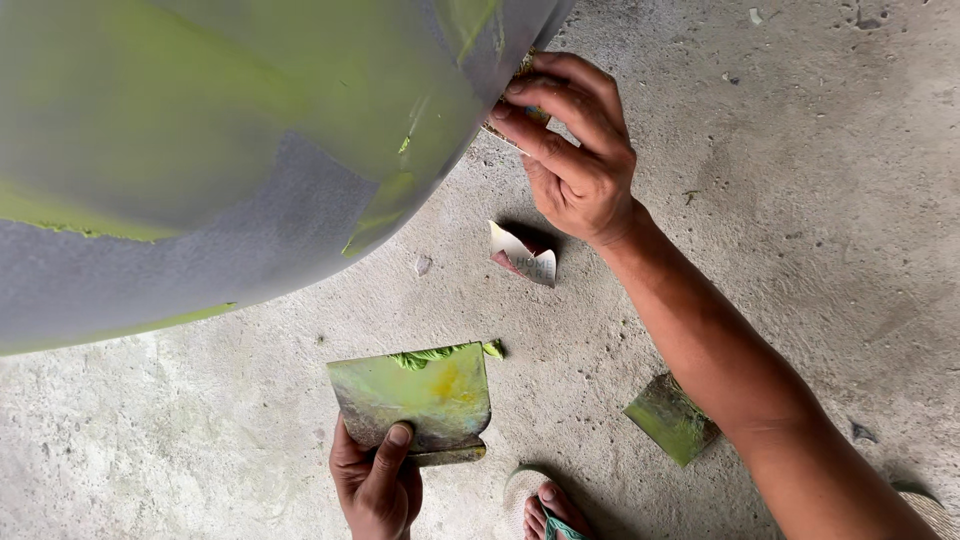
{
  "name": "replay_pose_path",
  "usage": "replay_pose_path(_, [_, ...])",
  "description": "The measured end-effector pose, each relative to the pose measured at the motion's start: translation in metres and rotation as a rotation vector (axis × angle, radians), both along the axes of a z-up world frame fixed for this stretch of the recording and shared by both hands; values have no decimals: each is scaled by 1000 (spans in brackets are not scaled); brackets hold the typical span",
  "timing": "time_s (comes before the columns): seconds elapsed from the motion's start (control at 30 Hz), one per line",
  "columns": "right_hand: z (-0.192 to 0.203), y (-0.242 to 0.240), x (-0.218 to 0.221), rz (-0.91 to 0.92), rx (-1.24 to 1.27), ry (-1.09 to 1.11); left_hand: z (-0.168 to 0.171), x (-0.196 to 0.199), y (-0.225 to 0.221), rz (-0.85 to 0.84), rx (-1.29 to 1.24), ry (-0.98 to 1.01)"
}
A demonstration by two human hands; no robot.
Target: The person applies a green body filler to a gray car bumper using a small sanding block and a metal putty knife. They spread the filler on the bumper's edge and then on the inner surface of a detached bumper panel.
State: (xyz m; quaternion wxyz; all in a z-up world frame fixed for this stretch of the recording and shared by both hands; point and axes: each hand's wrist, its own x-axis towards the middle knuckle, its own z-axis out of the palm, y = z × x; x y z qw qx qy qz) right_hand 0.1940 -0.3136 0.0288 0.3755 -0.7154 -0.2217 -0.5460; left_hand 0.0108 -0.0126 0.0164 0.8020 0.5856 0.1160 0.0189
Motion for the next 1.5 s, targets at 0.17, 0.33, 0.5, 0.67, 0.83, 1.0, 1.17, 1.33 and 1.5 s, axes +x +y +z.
replay_pose_path(0.17, [4,-9,-1,47,7,43,-4,-1,1,-2,-15,8])
replay_pose_path(0.33, [-9,-26,7,-52,-39,31,-7,-4,3,17,-11,40])
replay_pose_path(0.5, [-38,-20,-20,-22,226,209,-1,-3,1,8,38,-35])
replay_pose_path(0.67, [-73,50,-37,82,451,256,0,-10,2,24,44,-29])
replay_pose_path(0.83, [-61,93,-31,50,568,268,0,-13,5,46,67,-29])
replay_pose_path(1.0, [-72,118,-22,137,595,321,2,-14,8,71,77,-30])
replay_pose_path(1.17, [-100,89,-78,379,443,659,-1,-14,3,57,50,-33])
replay_pose_path(1.33, [-126,49,-118,437,647,962,-5,-17,3,26,59,-27])
replay_pose_path(1.5, [-128,-7,-121,232,599,1220,-8,-16,3,30,71,-33])
